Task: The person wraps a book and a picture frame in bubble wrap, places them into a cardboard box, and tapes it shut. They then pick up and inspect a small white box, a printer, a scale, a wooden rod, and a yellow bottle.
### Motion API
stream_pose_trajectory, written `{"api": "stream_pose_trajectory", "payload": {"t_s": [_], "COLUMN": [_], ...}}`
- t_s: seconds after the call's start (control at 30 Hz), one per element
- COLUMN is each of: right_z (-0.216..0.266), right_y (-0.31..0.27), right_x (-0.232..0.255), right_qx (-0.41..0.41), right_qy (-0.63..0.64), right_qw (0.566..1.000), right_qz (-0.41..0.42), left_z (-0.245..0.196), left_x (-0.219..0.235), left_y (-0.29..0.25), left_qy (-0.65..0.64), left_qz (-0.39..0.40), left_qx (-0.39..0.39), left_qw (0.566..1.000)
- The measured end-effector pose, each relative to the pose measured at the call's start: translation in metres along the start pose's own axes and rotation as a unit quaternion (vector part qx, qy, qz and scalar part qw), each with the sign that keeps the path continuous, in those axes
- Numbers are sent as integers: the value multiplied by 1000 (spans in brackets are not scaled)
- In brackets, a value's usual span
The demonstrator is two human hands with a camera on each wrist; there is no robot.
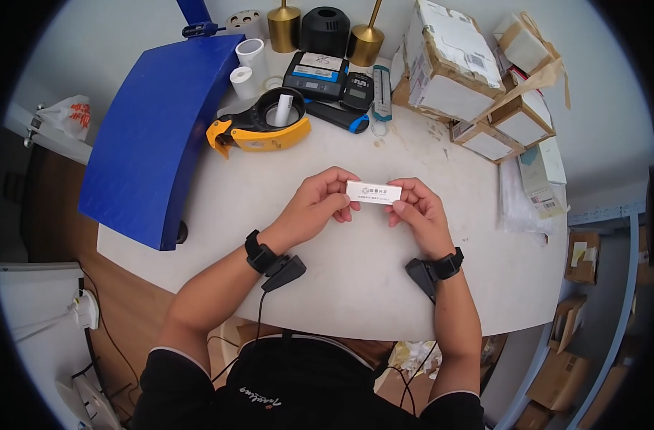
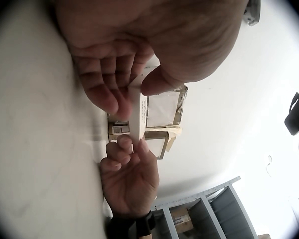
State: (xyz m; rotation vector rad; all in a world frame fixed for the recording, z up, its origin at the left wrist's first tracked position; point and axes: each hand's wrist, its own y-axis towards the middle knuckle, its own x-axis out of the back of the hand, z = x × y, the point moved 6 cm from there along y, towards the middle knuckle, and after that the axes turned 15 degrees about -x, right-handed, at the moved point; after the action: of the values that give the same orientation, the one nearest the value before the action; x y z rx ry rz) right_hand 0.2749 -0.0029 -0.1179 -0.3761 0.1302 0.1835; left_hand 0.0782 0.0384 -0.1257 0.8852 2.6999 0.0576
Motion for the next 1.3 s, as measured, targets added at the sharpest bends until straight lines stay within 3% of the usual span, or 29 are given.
{"api": "stream_pose_trajectory", "payload": {"t_s": [1.3], "right_z": [-4], "right_y": [0], "right_x": [5], "right_qx": [-17], "right_qy": [12], "right_qw": [1000], "right_qz": [-4], "left_z": [1], "left_x": [3], "left_y": [2], "left_qy": [-2], "left_qz": [-18], "left_qx": [-3], "left_qw": [1000]}}
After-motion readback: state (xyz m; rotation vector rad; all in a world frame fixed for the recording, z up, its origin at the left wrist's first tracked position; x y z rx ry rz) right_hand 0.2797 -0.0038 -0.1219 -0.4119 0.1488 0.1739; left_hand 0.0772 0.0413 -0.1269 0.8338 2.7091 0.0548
